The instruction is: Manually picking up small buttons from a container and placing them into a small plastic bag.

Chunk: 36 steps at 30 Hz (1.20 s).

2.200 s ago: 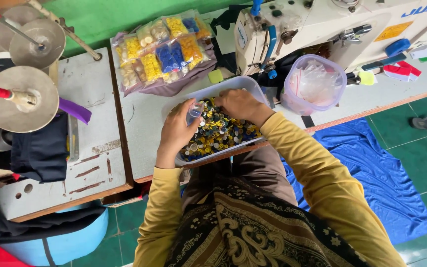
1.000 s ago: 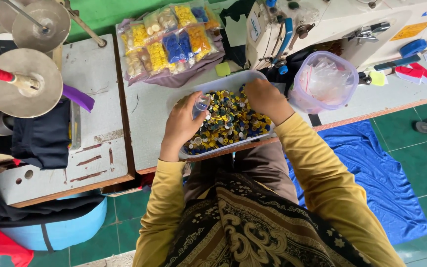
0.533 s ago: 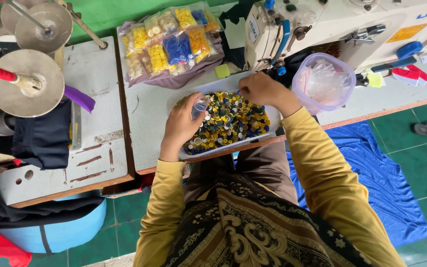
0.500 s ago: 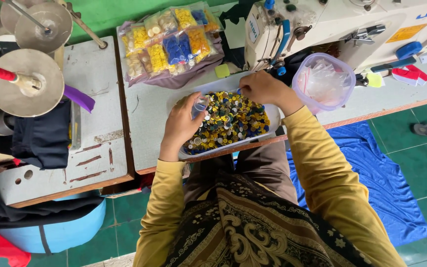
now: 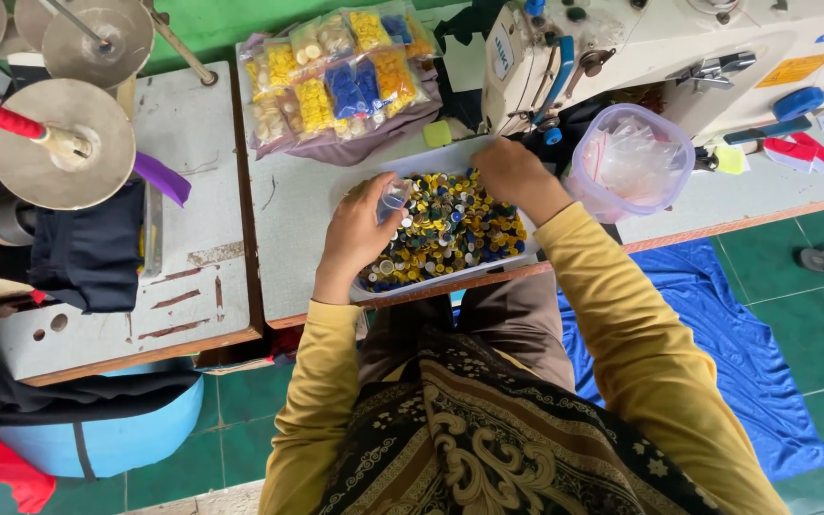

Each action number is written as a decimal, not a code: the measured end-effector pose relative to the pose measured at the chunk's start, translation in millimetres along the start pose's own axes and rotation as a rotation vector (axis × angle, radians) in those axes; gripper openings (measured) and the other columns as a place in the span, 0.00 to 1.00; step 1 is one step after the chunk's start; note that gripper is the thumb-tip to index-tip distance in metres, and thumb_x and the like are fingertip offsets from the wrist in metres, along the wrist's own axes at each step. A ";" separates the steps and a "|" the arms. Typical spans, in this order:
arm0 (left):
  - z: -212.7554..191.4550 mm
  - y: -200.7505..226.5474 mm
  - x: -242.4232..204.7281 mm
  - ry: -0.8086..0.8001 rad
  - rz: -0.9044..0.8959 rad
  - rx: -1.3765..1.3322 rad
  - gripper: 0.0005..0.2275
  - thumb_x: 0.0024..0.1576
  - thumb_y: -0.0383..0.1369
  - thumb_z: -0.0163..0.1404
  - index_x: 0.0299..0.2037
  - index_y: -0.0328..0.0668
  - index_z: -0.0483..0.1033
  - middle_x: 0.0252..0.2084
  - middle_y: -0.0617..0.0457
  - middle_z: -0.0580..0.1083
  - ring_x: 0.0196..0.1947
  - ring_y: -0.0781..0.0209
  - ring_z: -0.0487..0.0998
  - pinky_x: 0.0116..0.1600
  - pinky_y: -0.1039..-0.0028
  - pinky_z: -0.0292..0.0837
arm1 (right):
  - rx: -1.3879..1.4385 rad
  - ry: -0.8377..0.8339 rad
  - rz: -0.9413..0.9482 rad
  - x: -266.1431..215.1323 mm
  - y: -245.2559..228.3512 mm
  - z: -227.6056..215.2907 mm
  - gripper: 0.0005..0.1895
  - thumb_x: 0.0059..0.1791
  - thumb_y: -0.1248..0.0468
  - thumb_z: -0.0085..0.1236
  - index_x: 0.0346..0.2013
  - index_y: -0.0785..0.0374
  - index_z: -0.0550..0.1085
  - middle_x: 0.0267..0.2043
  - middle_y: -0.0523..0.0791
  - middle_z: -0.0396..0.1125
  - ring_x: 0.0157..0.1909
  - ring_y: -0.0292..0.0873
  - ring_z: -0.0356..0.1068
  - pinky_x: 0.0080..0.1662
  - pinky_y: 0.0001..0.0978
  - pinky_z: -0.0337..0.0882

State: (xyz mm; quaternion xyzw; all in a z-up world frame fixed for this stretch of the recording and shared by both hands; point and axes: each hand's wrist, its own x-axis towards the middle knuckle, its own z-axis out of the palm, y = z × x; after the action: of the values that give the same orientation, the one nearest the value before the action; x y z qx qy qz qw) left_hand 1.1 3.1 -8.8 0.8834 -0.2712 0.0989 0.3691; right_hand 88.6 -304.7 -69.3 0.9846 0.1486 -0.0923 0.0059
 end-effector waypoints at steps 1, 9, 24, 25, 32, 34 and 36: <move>1.6 -2.3 -0.4 0.001 0.002 0.000 0.22 0.57 0.33 0.60 0.61 0.35 0.72 0.48 0.38 0.78 0.48 0.41 0.80 0.52 0.58 0.74 | -0.001 0.002 0.001 -3.6 -11.2 -4.7 0.15 0.53 0.58 0.54 0.47 0.64 0.80 0.38 0.55 0.74 0.38 0.55 0.77 0.35 0.45 0.79; 6.8 -7.7 -1.9 0.045 0.037 0.007 0.22 0.55 0.33 0.61 0.60 0.36 0.73 0.45 0.38 0.78 0.46 0.39 0.81 0.51 0.56 0.75 | 0.235 -0.119 -0.081 -26.5 -15.8 -47.1 0.18 0.50 0.68 0.42 0.41 0.54 0.82 0.43 0.56 0.76 0.48 0.66 0.75 0.48 0.54 0.76; 8.3 -5.7 -2.5 0.059 0.040 0.003 0.22 0.54 0.33 0.61 0.59 0.36 0.74 0.44 0.38 0.79 0.46 0.39 0.81 0.51 0.57 0.75 | -0.531 0.811 -0.170 -6.6 -28.4 40.0 0.15 0.42 0.68 0.51 0.12 0.47 0.69 0.17 0.39 0.62 0.19 0.41 0.62 0.27 0.33 0.63; 7.1 -5.6 -1.9 0.059 0.038 0.003 0.22 0.54 0.33 0.61 0.59 0.36 0.74 0.44 0.38 0.79 0.46 0.39 0.81 0.51 0.57 0.75 | -0.531 0.810 -0.171 3.2 -19.6 51.5 0.15 0.42 0.68 0.51 0.12 0.47 0.69 0.17 0.39 0.62 0.19 0.41 0.62 0.27 0.33 0.63; 6.3 -2.9 1.0 0.053 0.037 0.001 0.22 0.54 0.33 0.61 0.58 0.36 0.74 0.43 0.39 0.79 0.46 0.41 0.81 0.50 0.58 0.75 | -0.201 0.442 -0.177 -21.2 -25.0 -12.7 0.12 0.50 0.64 0.51 0.22 0.55 0.76 0.21 0.43 0.66 0.24 0.44 0.68 0.26 0.31 0.69; 6.6 -3.4 1.1 0.055 0.038 0.004 0.22 0.54 0.33 0.61 0.58 0.36 0.74 0.43 0.39 0.79 0.45 0.41 0.81 0.50 0.58 0.75 | -0.039 0.243 -0.160 -34.4 -31.1 -45.4 0.12 0.51 0.63 0.51 0.29 0.59 0.81 0.26 0.47 0.72 0.28 0.50 0.75 0.27 0.37 0.74; 6.2 -4.7 1.6 0.055 0.057 0.018 0.21 0.54 0.33 0.61 0.58 0.36 0.74 0.43 0.40 0.79 0.45 0.42 0.81 0.49 0.58 0.75 | 0.176 0.072 -0.090 -44.1 -32.8 -71.2 0.19 0.55 0.62 0.46 0.34 0.74 0.81 0.33 0.61 0.74 0.33 0.58 0.76 0.31 0.40 0.75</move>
State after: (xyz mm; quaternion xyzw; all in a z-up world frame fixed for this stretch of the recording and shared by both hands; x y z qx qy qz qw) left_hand 5.0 0.8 -15.3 0.8755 -0.2848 0.1361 0.3658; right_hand 50.4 -283.4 9.4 0.9763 0.1842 -0.0699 -0.0901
